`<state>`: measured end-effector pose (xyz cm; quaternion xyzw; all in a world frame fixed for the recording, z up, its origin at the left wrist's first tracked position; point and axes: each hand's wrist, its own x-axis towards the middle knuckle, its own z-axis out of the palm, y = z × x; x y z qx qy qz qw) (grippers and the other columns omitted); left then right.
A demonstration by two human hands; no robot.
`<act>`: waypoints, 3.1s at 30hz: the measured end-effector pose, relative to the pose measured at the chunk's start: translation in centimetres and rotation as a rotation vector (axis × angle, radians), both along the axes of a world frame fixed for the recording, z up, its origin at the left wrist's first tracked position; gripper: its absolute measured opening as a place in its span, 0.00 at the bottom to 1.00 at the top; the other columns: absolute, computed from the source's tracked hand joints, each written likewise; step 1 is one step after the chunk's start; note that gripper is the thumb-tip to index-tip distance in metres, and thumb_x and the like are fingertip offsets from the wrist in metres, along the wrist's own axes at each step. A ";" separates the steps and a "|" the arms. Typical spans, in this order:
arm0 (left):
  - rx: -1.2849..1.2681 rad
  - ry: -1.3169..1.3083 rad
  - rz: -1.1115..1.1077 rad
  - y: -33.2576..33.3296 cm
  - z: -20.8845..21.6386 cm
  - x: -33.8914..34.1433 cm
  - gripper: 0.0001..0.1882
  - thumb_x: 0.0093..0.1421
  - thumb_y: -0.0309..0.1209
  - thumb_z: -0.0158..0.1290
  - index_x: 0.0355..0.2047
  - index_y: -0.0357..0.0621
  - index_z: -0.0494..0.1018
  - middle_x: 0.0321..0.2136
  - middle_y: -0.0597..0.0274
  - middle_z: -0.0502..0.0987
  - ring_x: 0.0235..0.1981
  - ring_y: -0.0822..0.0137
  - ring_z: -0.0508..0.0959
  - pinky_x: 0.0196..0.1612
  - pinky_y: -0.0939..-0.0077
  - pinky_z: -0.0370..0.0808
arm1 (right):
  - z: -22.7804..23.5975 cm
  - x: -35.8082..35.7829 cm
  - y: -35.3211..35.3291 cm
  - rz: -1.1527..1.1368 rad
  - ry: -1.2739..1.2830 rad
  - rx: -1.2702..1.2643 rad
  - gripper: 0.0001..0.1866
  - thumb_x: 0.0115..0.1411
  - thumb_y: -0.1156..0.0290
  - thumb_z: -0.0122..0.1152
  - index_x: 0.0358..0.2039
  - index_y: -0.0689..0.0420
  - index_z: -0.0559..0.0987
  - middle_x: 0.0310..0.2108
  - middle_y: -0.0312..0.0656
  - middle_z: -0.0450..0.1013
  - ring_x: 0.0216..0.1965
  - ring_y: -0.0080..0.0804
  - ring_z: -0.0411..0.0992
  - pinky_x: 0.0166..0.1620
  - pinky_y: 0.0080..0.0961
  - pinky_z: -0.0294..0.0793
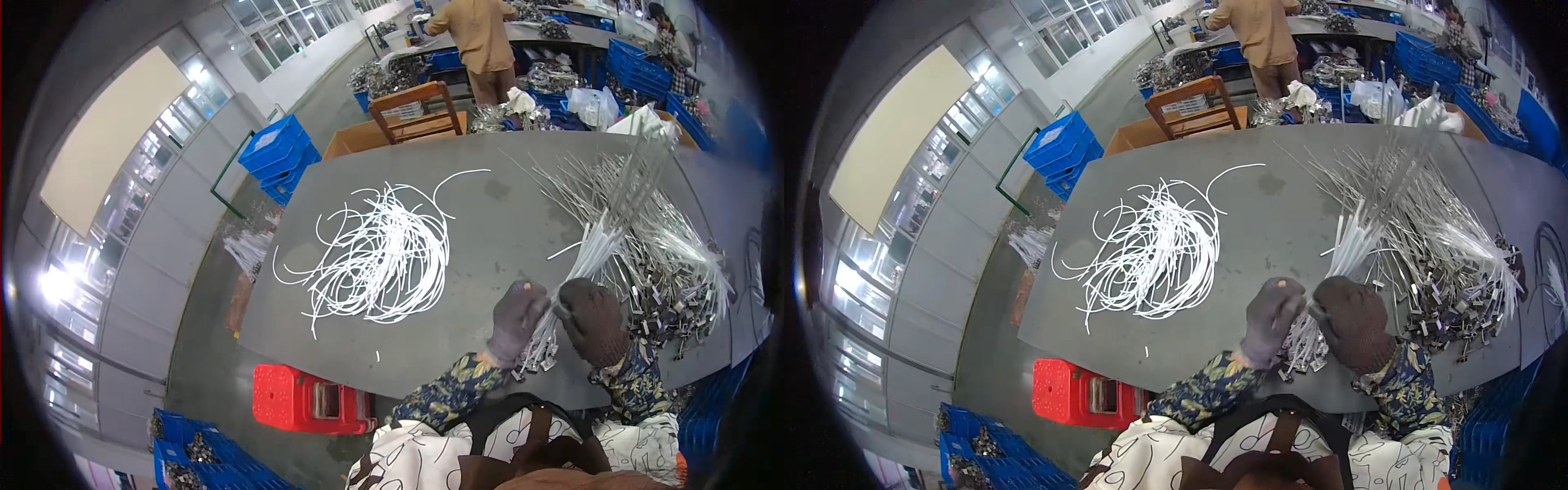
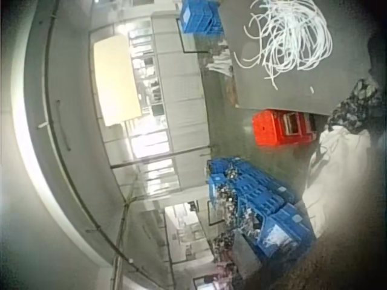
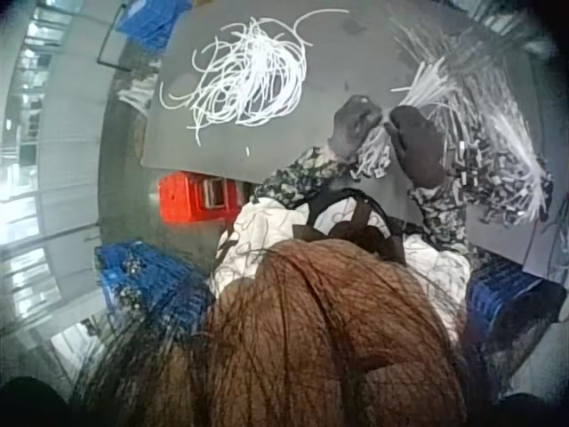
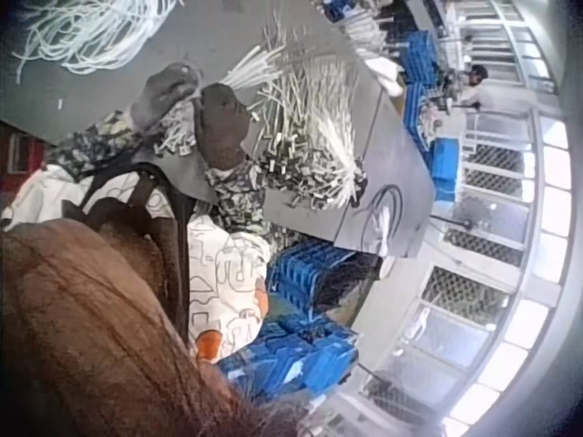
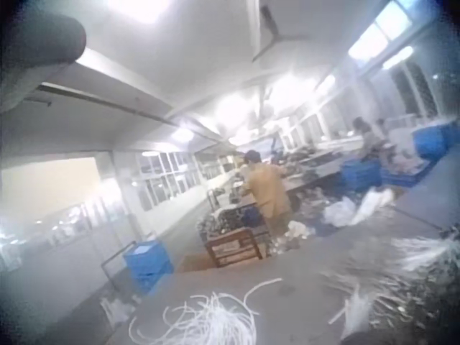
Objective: Organizing and sorting bundles of white electronic wires on a production workbench.
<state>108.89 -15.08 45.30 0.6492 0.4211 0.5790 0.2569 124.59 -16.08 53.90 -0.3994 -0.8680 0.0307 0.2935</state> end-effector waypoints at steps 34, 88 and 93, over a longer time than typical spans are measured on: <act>0.104 0.111 -0.248 1.5 1.4 -3.1 0.08 0.54 0.24 0.55 0.36 0.42 0.74 0.30 0.60 0.75 0.35 0.65 0.76 0.40 0.73 0.72 | 0.0 0.8 0.5 0.072 -0.160 0.448 0.09 0.40 0.65 0.60 0.25 0.48 0.77 0.23 0.31 0.68 0.27 0.31 0.70 0.32 0.34 0.67; -0.296 -0.463 -0.544 2.9 0.4 0.9 0.05 0.54 0.23 0.54 0.32 0.36 0.73 0.30 0.64 0.71 0.33 0.72 0.73 0.40 0.78 0.71 | -1.1 2.5 0.7 -0.103 -0.254 0.466 0.10 0.43 0.62 0.59 0.28 0.46 0.79 0.26 0.30 0.72 0.29 0.30 0.72 0.31 0.33 0.70; -0.246 -0.310 -0.431 3.5 0.4 1.1 0.05 0.56 0.26 0.51 0.32 0.38 0.70 0.29 0.62 0.71 0.31 0.72 0.73 0.37 0.79 0.72 | -0.9 3.7 -0.2 -0.118 -0.227 0.317 0.09 0.45 0.64 0.62 0.29 0.50 0.79 0.26 0.35 0.72 0.30 0.33 0.72 0.33 0.34 0.71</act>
